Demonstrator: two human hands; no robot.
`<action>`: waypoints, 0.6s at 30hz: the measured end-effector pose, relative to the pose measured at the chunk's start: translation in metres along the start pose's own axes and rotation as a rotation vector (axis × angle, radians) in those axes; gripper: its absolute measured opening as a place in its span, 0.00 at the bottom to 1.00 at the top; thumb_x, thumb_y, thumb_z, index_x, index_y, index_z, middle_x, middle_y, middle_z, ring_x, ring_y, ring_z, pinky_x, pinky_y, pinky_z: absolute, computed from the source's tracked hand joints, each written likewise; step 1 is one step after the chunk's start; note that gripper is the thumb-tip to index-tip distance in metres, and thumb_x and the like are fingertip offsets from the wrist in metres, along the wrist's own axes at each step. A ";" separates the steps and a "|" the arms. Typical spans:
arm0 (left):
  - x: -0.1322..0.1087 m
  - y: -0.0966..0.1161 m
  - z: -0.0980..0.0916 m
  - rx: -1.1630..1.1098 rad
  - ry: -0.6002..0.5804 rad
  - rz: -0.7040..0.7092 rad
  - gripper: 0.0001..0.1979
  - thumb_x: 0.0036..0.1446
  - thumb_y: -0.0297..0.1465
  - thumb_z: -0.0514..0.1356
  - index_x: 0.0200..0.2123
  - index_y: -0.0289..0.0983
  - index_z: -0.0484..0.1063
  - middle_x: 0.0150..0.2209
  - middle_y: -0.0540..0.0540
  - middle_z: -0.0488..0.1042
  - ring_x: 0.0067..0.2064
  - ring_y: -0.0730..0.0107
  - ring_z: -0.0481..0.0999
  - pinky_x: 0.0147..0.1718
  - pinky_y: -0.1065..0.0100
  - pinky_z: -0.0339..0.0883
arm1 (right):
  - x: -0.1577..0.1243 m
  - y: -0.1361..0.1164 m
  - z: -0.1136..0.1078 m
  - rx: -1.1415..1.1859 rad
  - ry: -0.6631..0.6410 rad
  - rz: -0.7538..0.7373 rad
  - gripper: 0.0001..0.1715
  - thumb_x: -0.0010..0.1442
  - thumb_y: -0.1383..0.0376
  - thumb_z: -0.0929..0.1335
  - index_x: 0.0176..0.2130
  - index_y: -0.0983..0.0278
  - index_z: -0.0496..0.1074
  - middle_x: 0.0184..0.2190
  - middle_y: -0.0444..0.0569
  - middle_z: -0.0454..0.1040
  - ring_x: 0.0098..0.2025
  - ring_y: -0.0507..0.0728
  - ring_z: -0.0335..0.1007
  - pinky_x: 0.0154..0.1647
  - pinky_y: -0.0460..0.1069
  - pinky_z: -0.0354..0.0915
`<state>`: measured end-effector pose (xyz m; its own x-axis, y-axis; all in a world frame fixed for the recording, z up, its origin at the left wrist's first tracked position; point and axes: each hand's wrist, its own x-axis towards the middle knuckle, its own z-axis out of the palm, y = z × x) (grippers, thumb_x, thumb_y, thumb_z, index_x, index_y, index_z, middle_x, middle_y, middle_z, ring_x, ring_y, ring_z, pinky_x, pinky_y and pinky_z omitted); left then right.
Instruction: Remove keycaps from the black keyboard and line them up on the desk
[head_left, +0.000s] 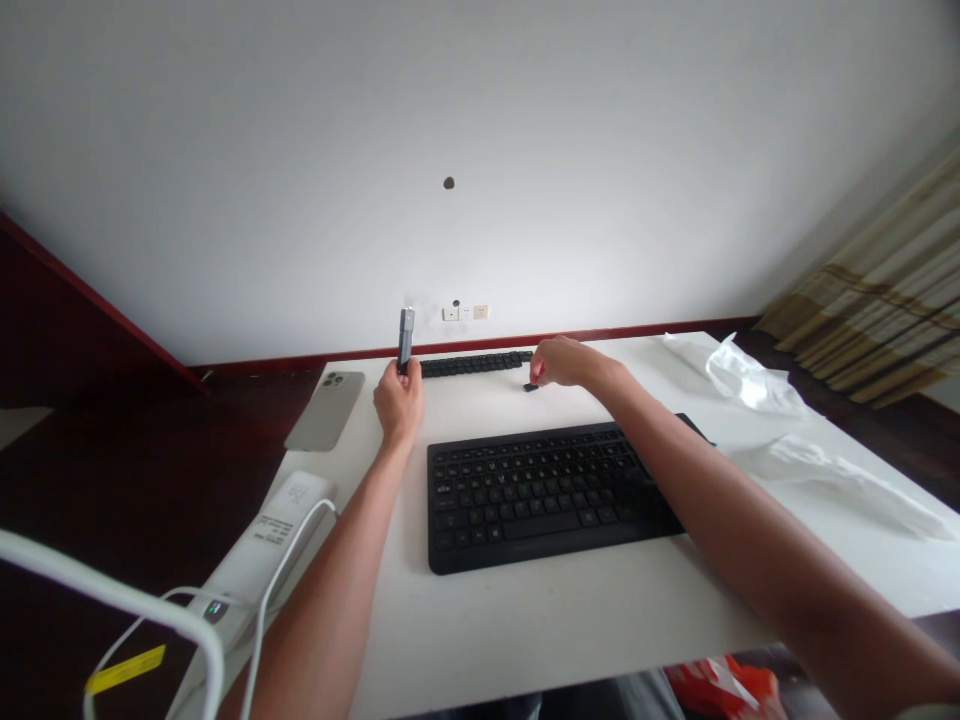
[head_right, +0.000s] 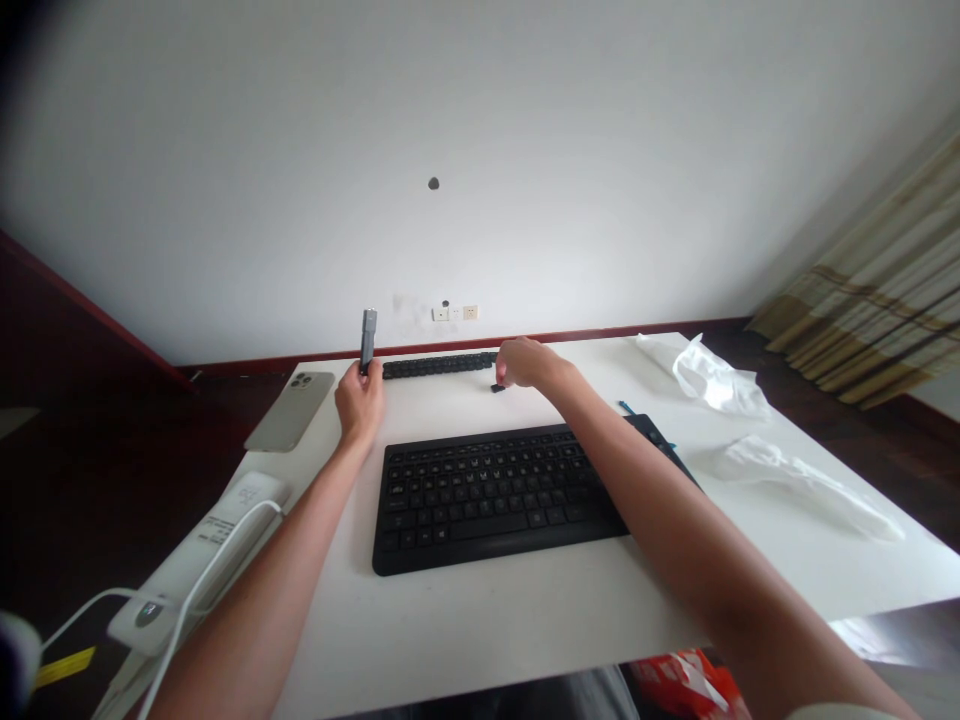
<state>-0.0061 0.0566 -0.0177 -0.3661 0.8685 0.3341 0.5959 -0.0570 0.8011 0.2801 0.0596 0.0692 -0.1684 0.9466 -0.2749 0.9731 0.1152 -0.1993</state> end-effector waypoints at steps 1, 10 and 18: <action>0.000 0.000 0.000 0.004 -0.002 0.000 0.17 0.68 0.45 0.56 0.34 0.39 0.74 0.30 0.45 0.79 0.32 0.61 0.77 0.33 0.68 0.61 | 0.000 0.000 0.000 0.004 0.004 -0.001 0.08 0.58 0.70 0.76 0.39 0.60 0.87 0.41 0.52 0.85 0.42 0.61 0.82 0.42 0.51 0.73; -0.001 0.001 -0.001 -0.005 -0.007 0.020 0.17 0.67 0.45 0.56 0.32 0.40 0.72 0.28 0.46 0.76 0.30 0.63 0.75 0.31 0.68 0.59 | 0.005 0.005 0.004 -0.016 0.007 -0.001 0.09 0.61 0.69 0.75 0.41 0.59 0.87 0.43 0.52 0.86 0.46 0.63 0.83 0.46 0.52 0.74; 0.000 0.000 0.001 0.001 -0.001 0.015 0.16 0.67 0.44 0.57 0.31 0.40 0.71 0.27 0.47 0.75 0.29 0.64 0.74 0.31 0.68 0.57 | 0.014 0.015 0.008 -0.053 0.090 0.087 0.13 0.62 0.71 0.71 0.45 0.63 0.86 0.46 0.57 0.85 0.50 0.65 0.82 0.52 0.54 0.74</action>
<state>-0.0052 0.0572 -0.0182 -0.3562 0.8681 0.3456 0.6022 -0.0695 0.7953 0.2912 0.0722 0.0549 -0.0709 0.9765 -0.2033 0.9908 0.0454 -0.1276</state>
